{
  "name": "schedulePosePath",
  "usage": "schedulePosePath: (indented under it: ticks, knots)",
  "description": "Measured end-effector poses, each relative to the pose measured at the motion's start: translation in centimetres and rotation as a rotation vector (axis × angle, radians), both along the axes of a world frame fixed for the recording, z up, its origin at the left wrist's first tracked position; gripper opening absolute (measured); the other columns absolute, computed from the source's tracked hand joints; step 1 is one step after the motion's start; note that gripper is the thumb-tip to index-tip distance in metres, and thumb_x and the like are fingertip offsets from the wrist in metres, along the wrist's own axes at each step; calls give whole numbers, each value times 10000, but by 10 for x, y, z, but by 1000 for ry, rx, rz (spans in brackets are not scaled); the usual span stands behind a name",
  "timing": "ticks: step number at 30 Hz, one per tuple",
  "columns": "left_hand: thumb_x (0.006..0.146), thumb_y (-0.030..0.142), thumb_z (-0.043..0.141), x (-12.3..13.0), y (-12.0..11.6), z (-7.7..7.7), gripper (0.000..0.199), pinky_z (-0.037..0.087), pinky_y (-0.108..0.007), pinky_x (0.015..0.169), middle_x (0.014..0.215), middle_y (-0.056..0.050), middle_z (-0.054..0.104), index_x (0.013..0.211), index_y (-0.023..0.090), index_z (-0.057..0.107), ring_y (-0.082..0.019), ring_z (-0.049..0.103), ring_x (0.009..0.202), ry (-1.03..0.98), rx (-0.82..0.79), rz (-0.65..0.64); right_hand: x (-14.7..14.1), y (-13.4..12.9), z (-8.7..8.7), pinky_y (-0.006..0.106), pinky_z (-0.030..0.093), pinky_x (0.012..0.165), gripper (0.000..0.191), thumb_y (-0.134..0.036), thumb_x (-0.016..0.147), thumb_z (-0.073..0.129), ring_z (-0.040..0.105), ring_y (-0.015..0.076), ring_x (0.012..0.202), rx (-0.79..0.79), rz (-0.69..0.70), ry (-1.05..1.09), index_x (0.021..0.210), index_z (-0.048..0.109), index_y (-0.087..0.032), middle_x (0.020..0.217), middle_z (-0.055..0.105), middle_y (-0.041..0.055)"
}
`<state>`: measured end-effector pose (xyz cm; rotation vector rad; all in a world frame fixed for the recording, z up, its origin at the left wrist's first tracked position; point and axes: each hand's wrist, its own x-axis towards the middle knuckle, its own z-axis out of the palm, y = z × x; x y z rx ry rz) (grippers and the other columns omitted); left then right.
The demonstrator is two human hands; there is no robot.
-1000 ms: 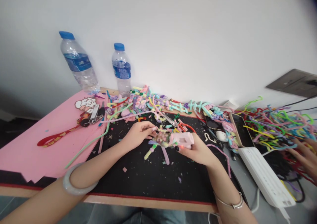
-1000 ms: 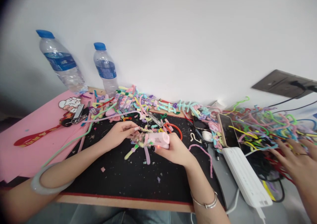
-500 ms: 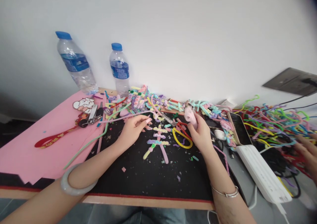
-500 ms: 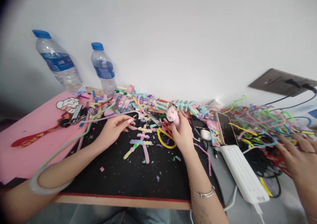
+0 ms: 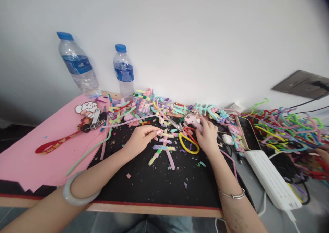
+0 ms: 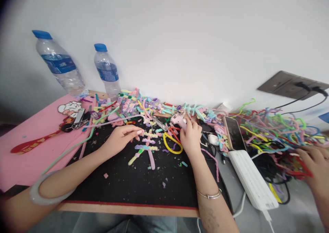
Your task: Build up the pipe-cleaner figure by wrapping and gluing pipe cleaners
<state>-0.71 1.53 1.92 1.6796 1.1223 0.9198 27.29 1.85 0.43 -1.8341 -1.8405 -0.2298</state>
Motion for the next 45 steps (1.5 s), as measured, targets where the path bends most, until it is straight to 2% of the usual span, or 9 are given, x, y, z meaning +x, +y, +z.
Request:
schedulePosePath:
  ticks: [2, 4, 7, 11, 15, 20, 29, 37, 45]
  knots:
    - [866, 326, 526, 0, -1, 1, 247, 446, -235, 601, 644, -16, 648, 857, 163, 711, -153, 593, 588, 41, 33, -33, -11, -6, 11, 483, 374, 945, 345, -214, 834, 503, 483, 311, 1085, 113, 70, 57, 1159, 592, -139, 1128, 558, 163]
    - [882, 313, 514, 1, -3, 1, 249, 428, -226, 588, 611, -2, 610, 850, 164, 711, -134, 564, 545, 72, 77, -90, -26, -16, 21, 430, 403, 940, 228, -210, 859, 519, 506, 269, 1065, 164, 220, 144, 1052, 638, -183, 1092, 570, 123]
    - [898, 292, 510, 2, -5, 0, 241, 423, -213, 603, 674, -5, 608, 849, 168, 711, -114, 552, 557, 94, 144, -174, -52, -31, 31, 382, 468, 839, 165, -188, 879, 533, 550, 228, 978, 134, 489, 205, 978, 659, -230, 1025, 575, 87]
    - [915, 242, 486, 4, -6, 0, 233, 429, -200, 624, 686, -6, 600, 866, 163, 699, -112, 557, 604, 113, 198, -252, -72, -42, 30, 379, 480, 807, 170, -136, 873, 563, 554, 214, 955, 122, 680, 247, 980, 660, -227, 1001, 571, 76]
    - [908, 171, 479, 4, -8, 1, 202, 441, -187, 639, 803, -18, 632, 914, 165, 681, -104, 570, 647, 108, 212, -285, -74, -43, 26, 365, 485, 796, 180, -111, 872, 561, 549, 207, 956, 69, 711, 279, 975, 666, -215, 1017, 561, 79]
    - [911, 195, 481, 4, -8, 2, 197, 453, -184, 637, 840, -23, 645, 904, 166, 675, -103, 572, 643, 110, 190, -295, -73, -44, 24, 347, 478, 793, 153, -104, 865, 576, 548, 200, 952, 75, 726, 306, 941, 666, -200, 1007, 558, 79]
    - [921, 210, 457, 4, -8, 0, 224, 432, -196, 600, 773, 1, 598, 896, 148, 671, -60, 498, 489, 97, 125, -280, -78, -45, 19, 352, 476, 788, 118, -104, 856, 592, 562, 203, 940, 45, 737, 371, 860, 671, -192, 984, 575, 77]
    - [944, 289, 414, 0, -1, 0, 302, 395, -215, 571, 562, 35, 521, 832, 126, 643, -98, 518, 483, 117, 124, -94, -83, -53, 24, 379, 476, 838, 106, -139, 857, 603, 539, 214, 1011, -62, 823, 364, 842, 675, -217, 1055, 551, 72]
    - [941, 294, 416, 2, -2, -3, 311, 393, -210, 565, 635, 20, 540, 792, 139, 641, -93, 501, 504, 129, 124, -134, -95, -57, 18, 418, 426, 939, 118, -151, 887, 550, 490, 228, 1113, -126, 913, 221, 845, 648, -202, 1120, 541, 78]
